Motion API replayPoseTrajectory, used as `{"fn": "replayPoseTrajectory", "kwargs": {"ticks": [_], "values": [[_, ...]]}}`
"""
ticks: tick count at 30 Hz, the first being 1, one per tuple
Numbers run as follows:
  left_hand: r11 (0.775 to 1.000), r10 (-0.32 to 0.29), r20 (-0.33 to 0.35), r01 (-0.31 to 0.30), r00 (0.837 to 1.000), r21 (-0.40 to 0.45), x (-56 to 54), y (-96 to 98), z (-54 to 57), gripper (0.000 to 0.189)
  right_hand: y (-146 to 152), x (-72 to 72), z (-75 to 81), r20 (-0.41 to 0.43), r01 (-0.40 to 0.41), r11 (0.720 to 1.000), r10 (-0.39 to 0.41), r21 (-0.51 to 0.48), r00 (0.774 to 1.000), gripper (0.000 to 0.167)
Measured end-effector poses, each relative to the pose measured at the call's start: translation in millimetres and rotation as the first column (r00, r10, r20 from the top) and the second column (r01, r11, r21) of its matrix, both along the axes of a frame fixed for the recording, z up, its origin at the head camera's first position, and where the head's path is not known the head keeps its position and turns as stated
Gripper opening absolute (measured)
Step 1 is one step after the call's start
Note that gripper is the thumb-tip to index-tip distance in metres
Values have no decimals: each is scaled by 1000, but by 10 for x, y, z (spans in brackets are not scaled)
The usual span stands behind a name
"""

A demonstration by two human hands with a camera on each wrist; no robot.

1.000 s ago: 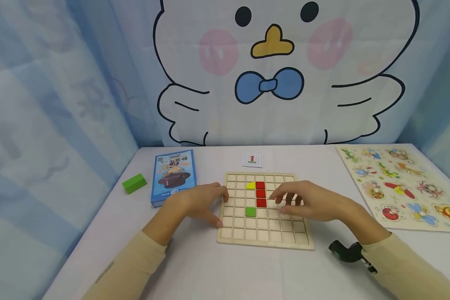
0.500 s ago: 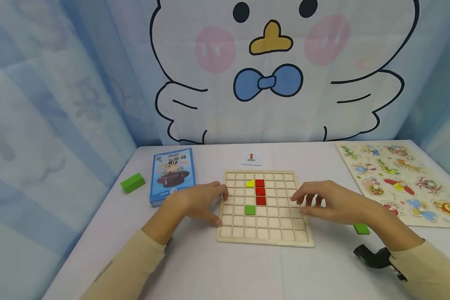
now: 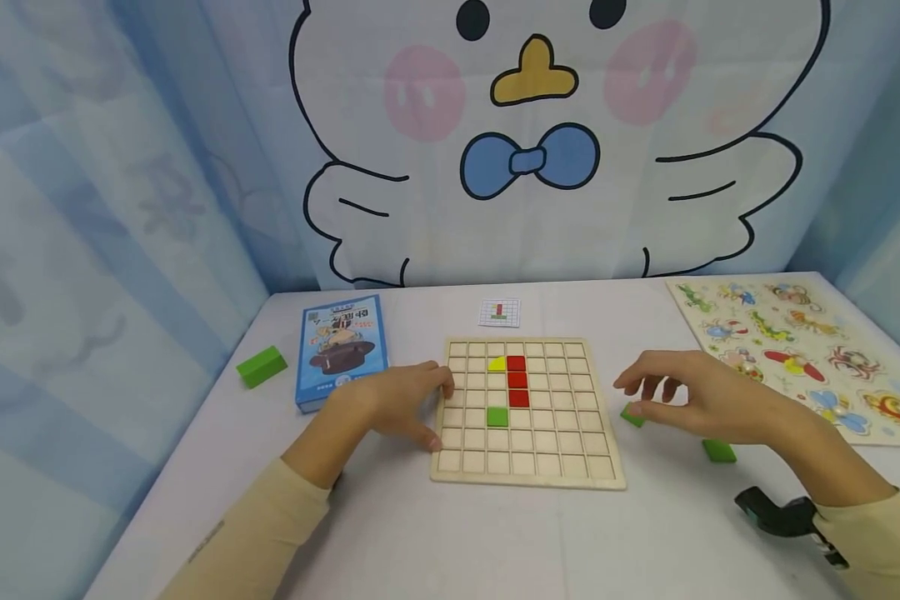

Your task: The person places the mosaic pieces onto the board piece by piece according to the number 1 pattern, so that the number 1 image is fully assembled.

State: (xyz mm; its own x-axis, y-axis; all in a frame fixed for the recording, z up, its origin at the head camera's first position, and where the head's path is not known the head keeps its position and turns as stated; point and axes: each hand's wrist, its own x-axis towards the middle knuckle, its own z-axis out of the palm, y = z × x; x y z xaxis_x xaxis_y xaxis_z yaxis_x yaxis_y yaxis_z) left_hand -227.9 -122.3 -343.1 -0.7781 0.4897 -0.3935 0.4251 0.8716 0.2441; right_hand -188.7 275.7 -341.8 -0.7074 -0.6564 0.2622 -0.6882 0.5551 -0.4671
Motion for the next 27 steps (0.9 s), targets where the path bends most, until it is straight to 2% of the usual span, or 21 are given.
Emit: {"fn": "replayPoseTrajectory", "kwargs": {"ticks": [4,9,13,17,22,27], "values": [[1000,5,2,-5,1000,4,7,2,-14,61,56,35,-2,13,43,998,-44,39,999,26],[1000,-27,-6,27,1000,-13,11,46,-33,61,168,122,-117,45,71,994,-75,89,996,26],[999,-34,-8,34,999,-18,18,67,-43,61,275,192,-209,3,117,989,-118,89,993,34],[999,-34,-18,34,999,-11,15,55,-42,61,357,237,-227,-40,167,981,-163,103,986,40],[1000,-22,-24,22,999,-23,13,32,-29,61,411,252,-233,20,187,972,-192,145,981,43],[1000,-19,-22,19,1000,-23,8,9,-17,61,489,239,-244,83,223,952,-245,211,966,51]]}}
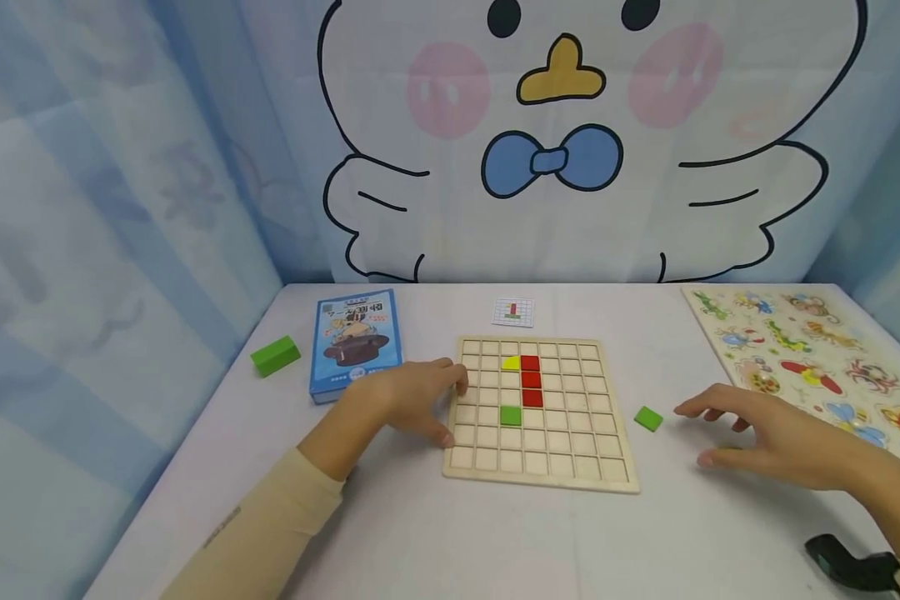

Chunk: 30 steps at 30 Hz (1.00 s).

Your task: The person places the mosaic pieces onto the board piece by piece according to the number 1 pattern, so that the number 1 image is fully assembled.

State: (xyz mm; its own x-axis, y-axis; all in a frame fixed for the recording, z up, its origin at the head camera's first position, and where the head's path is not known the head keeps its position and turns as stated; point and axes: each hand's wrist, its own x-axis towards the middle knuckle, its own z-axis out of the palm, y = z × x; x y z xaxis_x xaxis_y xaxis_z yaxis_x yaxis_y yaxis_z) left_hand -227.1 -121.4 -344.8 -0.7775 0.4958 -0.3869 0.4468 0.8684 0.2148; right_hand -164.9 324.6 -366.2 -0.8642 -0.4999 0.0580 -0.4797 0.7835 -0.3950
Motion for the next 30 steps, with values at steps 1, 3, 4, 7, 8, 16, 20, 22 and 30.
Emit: {"fn": "replayPoseTrajectory", "kwargs": {"ticks": [1,3,4,7,8,16,20,22,30], "values": [[1000,-3,0,3,1000,0,0,-3,4,61,16,-2,-6,12,9,1000,-9,3,1000,52],[1000,-5,1,5,1000,-2,0,-11,13,61,47,-7,-11,37,16,1000,-16,15,999,55],[1000,-4,0,4,1000,-4,1,-15,18,61,60,-10,-13,51,20,1000,-21,21,998,57],[1000,-4,-7,4,1000,-14,1,-25,31,61,90,-17,-25,101,35,998,-40,46,994,62],[1000,-5,-8,5,1000,-13,-1,-26,35,61,102,-15,-33,120,43,997,-50,59,991,64],[1000,-16,-5,16,1000,1,2,-16,14,62,216,8,-79,155,52,995,-66,91,986,64],[1000,16,0,-16,1000,-7,9,-21,4,62,206,-16,-71,180,74,991,-94,114,979,61],[1000,27,5,-27,1000,-1,16,-22,3,62,203,-16,-64,198,94,988,-118,126,973,59],[1000,25,5,-25,1000,18,15,-1,14,61,267,6,-51,262,91,992,-110,82,959,49]]}}
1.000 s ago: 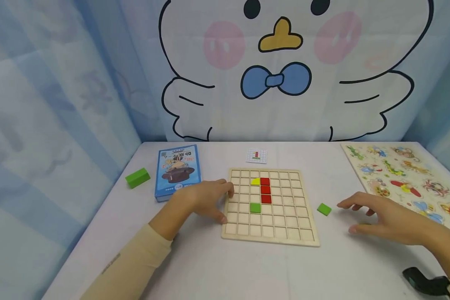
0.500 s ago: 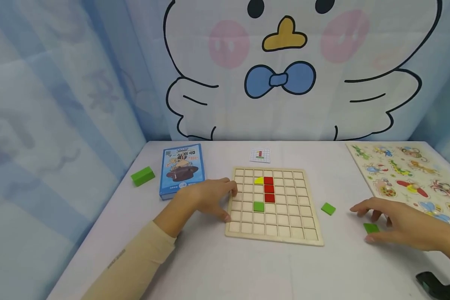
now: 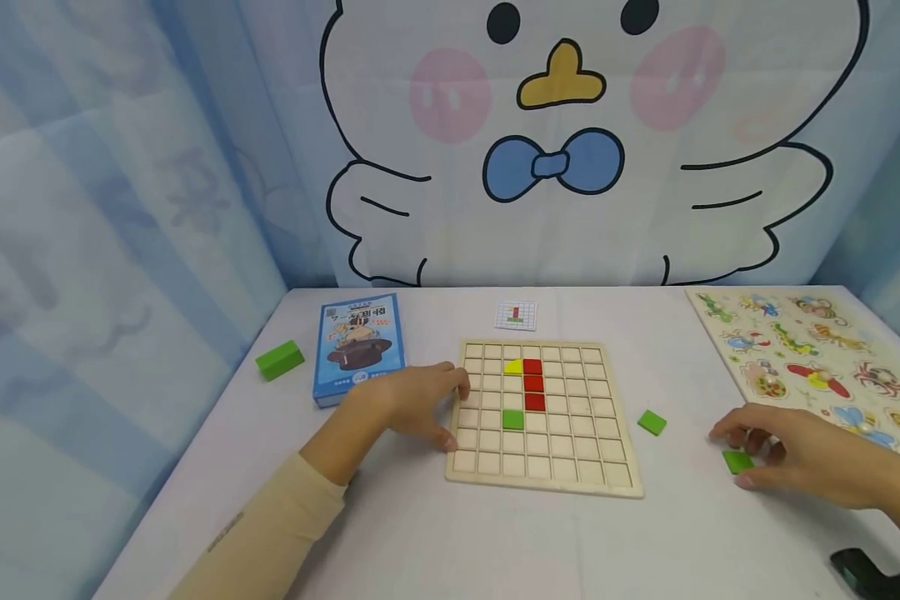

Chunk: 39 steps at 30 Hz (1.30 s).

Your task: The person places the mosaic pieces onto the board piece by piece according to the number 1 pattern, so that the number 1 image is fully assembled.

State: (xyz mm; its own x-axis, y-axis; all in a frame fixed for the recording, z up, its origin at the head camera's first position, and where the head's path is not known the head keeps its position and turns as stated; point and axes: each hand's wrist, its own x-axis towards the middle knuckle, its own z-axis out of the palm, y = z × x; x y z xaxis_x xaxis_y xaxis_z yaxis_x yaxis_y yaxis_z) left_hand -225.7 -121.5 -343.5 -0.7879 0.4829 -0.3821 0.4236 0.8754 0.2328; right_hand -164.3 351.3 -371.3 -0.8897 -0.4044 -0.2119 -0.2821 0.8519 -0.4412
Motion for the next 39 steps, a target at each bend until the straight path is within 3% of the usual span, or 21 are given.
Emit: {"fn": "replayPoseTrajectory", "kwargs": {"ticks": [9,13,16,19,25,29,34,39], "values": [[1000,-3,-1,3,1000,-2,11,-37,-6,61,-9,-30,18,33,-91,995,92,-34,995,33],[1000,12,7,-13,1000,0,12,-28,-15,61,-52,-69,101,-16,-126,992,126,-30,992,31],[1000,15,14,-15,1000,4,20,-14,-37,61,-86,-76,167,-50,-157,983,153,-97,987,32],[1000,14,7,-14,1000,3,35,-1,-54,61,-142,-60,206,-75,-201,958,190,-202,979,31],[1000,-9,-5,9,1000,9,40,5,-19,61,-314,-75,303,-141,-313,879,280,-360,949,28],[999,-34,-19,34,999,9,15,19,11,61,-433,-125,367,-137,-297,876,264,-381,955,27],[1000,-9,-15,9,1000,2,6,8,57,60,-623,-225,428,-120,-263,887,234,-381,965,25],[1000,-1,15,1,1000,14,34,-6,25,60,-743,-290,451,-86,-265,869,253,-418,964,24]]}}
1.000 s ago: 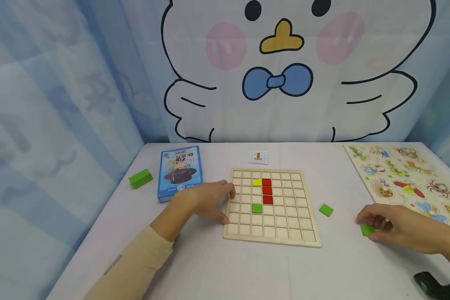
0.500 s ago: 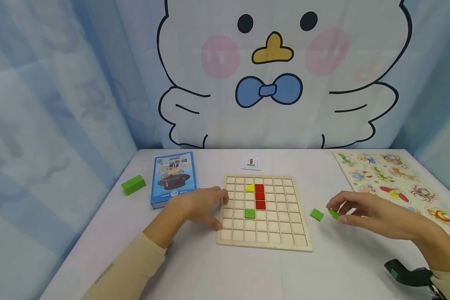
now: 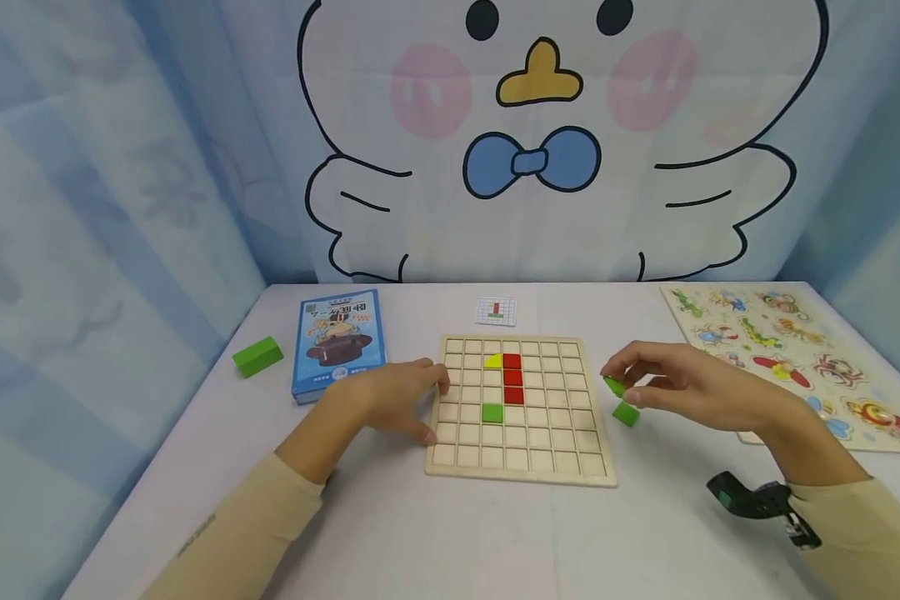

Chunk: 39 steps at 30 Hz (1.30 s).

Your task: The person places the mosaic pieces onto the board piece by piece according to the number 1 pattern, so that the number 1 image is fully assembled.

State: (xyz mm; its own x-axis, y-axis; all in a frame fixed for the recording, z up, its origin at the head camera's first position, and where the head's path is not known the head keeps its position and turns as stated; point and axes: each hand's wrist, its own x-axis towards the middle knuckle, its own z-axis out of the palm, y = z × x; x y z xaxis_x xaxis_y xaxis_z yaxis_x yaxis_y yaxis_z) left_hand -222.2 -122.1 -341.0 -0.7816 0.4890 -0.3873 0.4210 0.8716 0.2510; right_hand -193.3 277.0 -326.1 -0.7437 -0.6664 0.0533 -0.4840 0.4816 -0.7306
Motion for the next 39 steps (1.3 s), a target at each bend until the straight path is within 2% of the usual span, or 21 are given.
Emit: {"fn": "replayPoseTrajectory", "kwargs": {"ticks": [6,11,23,27,34,39], "values": [[1000,-4,-21,4,1000,-11,-30,-13,22,61,-143,-130,-17,-27,-56,995,54,-84,998,27],[1000,1,-6,-1,1000,-2,-31,-8,14,60,-244,-226,-88,-6,-87,985,87,-148,996,27],[1000,-13,6,13,1000,22,7,64,-98,59,-447,-300,-172,-4,-105,980,106,-169,994,28],[1000,-11,-7,12,1000,27,13,72,-79,60,-500,-344,-174,2,-120,977,123,-176,992,29],[1000,9,-24,-8,1000,16,10,0,-13,60,-627,-412,-149,9,-151,956,158,-250,987,28],[999,-10,-25,11,1000,41,10,-30,-19,59,-656,-412,-151,14,-140,950,150,-278,989,28]]}}
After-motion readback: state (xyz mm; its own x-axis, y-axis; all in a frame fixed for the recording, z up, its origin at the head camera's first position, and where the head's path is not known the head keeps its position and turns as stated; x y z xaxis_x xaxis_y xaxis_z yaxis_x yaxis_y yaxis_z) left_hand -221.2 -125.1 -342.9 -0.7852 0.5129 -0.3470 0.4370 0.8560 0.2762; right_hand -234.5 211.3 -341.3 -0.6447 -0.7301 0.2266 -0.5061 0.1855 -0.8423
